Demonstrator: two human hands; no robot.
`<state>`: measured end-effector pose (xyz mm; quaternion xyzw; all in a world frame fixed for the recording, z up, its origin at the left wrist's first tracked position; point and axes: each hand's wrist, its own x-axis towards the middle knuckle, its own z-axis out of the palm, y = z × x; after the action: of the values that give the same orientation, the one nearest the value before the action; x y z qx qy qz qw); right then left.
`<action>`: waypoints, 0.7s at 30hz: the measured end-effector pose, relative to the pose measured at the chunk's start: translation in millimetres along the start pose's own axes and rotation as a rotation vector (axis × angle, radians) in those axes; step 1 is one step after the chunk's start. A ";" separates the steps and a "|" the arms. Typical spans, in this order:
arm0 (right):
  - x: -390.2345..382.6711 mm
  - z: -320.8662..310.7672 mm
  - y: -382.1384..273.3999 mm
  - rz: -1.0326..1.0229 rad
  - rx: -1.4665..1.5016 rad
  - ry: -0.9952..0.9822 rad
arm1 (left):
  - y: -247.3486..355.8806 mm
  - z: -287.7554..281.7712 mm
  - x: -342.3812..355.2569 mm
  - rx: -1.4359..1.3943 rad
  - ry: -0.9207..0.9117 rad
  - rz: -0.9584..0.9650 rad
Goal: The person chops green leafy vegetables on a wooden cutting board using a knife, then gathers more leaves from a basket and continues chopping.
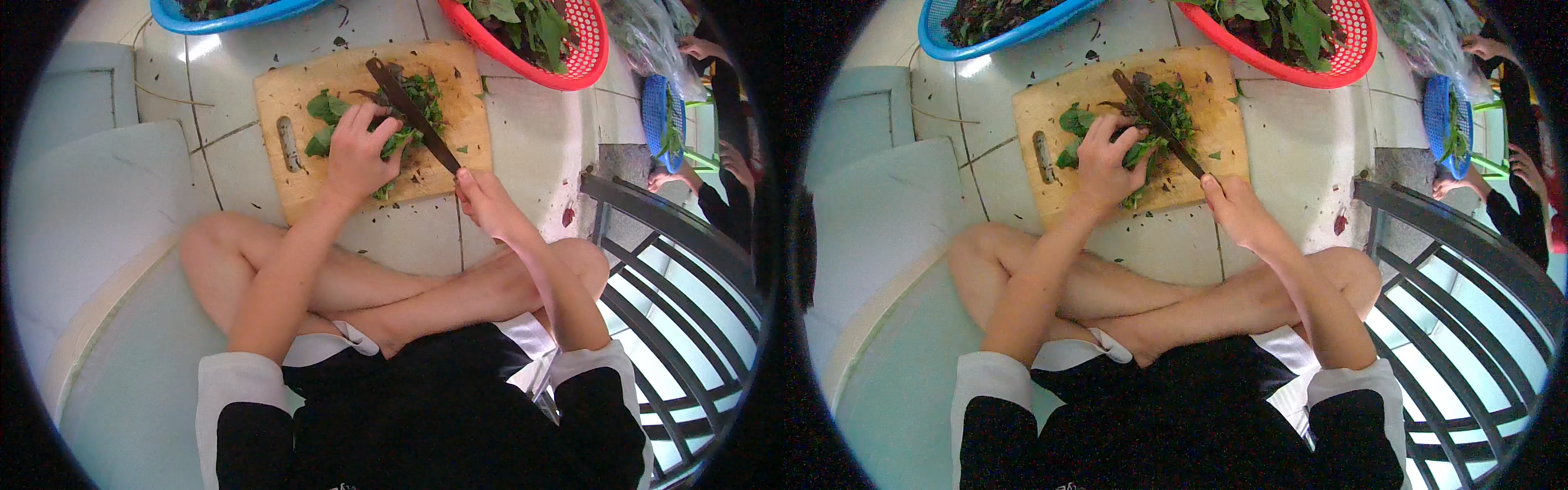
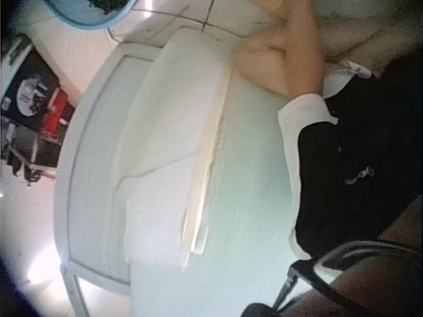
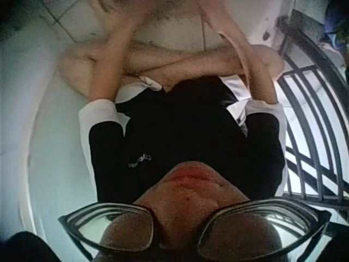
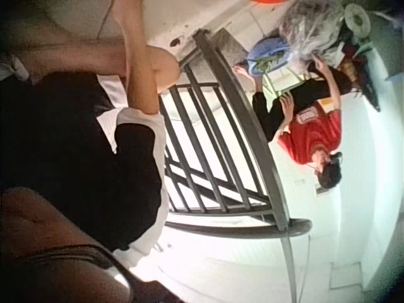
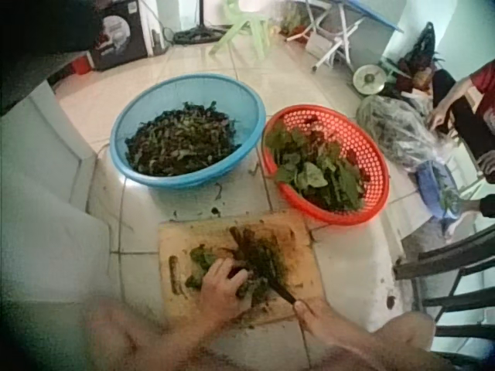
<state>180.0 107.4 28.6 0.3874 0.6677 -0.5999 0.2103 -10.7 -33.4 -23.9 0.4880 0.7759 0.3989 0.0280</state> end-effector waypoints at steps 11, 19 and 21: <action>28.7 19.3 -33.7 -0.166 -0.333 0.187 | 4.3 -7.6 5.9 0.025 -0.019 0.017; 16.8 19.4 -5.0 -0.171 -0.263 0.241 | 1.3 -2.0 5.3 -0.032 -0.018 0.013; 4.5 17.1 -6.6 -0.052 -0.289 0.195 | 0.4 -0.3 3.7 -0.050 0.013 0.039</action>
<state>169.1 92.2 26.2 0.3919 0.7741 -0.4624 0.1825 -12.5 -30.6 -22.1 0.4995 0.7563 0.4217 0.0275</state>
